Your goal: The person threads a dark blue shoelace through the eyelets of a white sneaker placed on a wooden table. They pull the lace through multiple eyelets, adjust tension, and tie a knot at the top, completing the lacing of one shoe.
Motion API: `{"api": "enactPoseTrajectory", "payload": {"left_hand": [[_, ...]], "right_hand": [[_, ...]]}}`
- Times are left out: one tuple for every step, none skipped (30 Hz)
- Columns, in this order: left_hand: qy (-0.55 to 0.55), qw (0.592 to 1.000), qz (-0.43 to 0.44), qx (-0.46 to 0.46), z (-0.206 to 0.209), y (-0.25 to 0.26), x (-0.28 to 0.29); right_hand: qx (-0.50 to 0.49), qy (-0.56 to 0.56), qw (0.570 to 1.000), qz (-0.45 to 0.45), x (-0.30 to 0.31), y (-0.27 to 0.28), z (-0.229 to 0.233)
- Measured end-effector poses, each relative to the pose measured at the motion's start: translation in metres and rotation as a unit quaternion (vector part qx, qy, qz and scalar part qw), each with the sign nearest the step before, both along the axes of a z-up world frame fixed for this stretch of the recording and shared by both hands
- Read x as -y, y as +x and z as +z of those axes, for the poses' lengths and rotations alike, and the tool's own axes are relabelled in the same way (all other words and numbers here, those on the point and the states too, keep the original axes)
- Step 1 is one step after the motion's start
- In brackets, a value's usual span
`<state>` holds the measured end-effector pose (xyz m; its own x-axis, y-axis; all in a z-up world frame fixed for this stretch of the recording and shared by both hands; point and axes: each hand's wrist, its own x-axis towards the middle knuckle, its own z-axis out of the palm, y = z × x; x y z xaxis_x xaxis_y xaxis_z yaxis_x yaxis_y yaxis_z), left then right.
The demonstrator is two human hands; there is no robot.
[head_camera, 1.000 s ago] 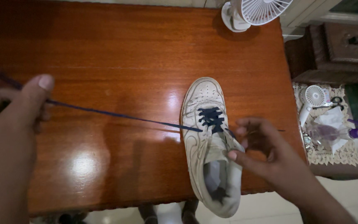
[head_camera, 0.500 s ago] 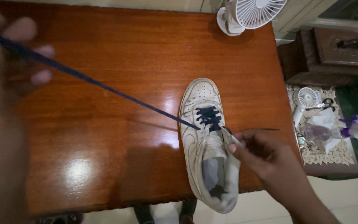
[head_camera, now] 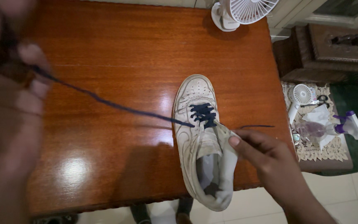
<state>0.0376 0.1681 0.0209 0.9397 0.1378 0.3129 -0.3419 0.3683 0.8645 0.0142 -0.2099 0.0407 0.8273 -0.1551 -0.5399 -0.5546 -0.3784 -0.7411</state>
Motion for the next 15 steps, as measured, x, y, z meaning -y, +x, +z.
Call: {"api": "enactPoseTrajectory", "payload": {"left_hand": [[0.000, 1.000, 0.004, -0.021, 0.008, 0.001, 0.006], [0.000, 0.999, 0.008, -0.041, 0.018, 0.002, 0.013], [0.055, 0.993, 0.056, -0.088, 0.028, 0.001, 0.022], [0.101, 0.984, 0.066, -0.133, 0.034, -0.001, 0.037], [0.148, 0.970, 0.073, -0.178, 0.040, -0.003, 0.053], [0.184, 0.957, 0.042, -0.220, 0.046, -0.005, 0.068], [0.219, 0.940, 0.012, -0.261, 0.049, -0.006, 0.082], [0.222, 0.937, -0.037, -0.267, 0.047, -0.002, 0.099], [0.223, 0.932, -0.085, -0.273, 0.043, 0.003, 0.116], [0.262, 0.938, -0.097, -0.204, 0.040, 0.004, 0.127], [0.298, 0.939, -0.108, -0.134, 0.036, 0.004, 0.136], [0.288, 0.936, -0.123, -0.160, 0.031, 0.003, 0.145], [0.277, 0.932, -0.139, -0.187, 0.027, 0.002, 0.153], [0.265, 0.928, -0.155, -0.213, 0.023, 0.002, 0.159], [0.268, 0.916, -0.165, -0.247, 0.019, 0.002, 0.163]], "right_hand": [[0.001, 0.004, 1.000, 0.006, 0.000, 0.000, 0.000], [0.002, 0.009, 1.000, 0.012, 0.001, 0.001, -0.001], [0.003, 0.012, 1.000, 0.019, 0.001, 0.001, -0.001], [0.004, 0.022, 1.000, 0.021, 0.002, 0.001, -0.001], [0.006, 0.032, 0.999, 0.024, 0.002, 0.002, -0.002], [0.007, 0.043, 0.999, 0.027, 0.002, 0.002, -0.002], [0.007, 0.045, 0.999, 0.028, 0.002, 0.003, -0.002], [0.007, 0.046, 0.998, 0.029, 0.003, 0.002, -0.003], [0.005, 0.047, 0.998, 0.029, 0.003, 0.002, -0.003], [-0.002, 0.055, 0.998, 0.018, 0.003, 0.002, -0.004], [-0.010, 0.062, 0.998, 0.008, 0.004, 0.002, -0.006], [-0.017, 0.069, 0.997, -0.003, 0.005, 0.001, -0.007], [-0.009, 0.079, 0.997, 0.003, 0.006, 0.001, -0.007], [-0.001, 0.088, 0.996, 0.008, 0.006, 0.000, -0.008], [0.007, 0.098, 0.995, 0.013, 0.006, 0.001, -0.009]]}}
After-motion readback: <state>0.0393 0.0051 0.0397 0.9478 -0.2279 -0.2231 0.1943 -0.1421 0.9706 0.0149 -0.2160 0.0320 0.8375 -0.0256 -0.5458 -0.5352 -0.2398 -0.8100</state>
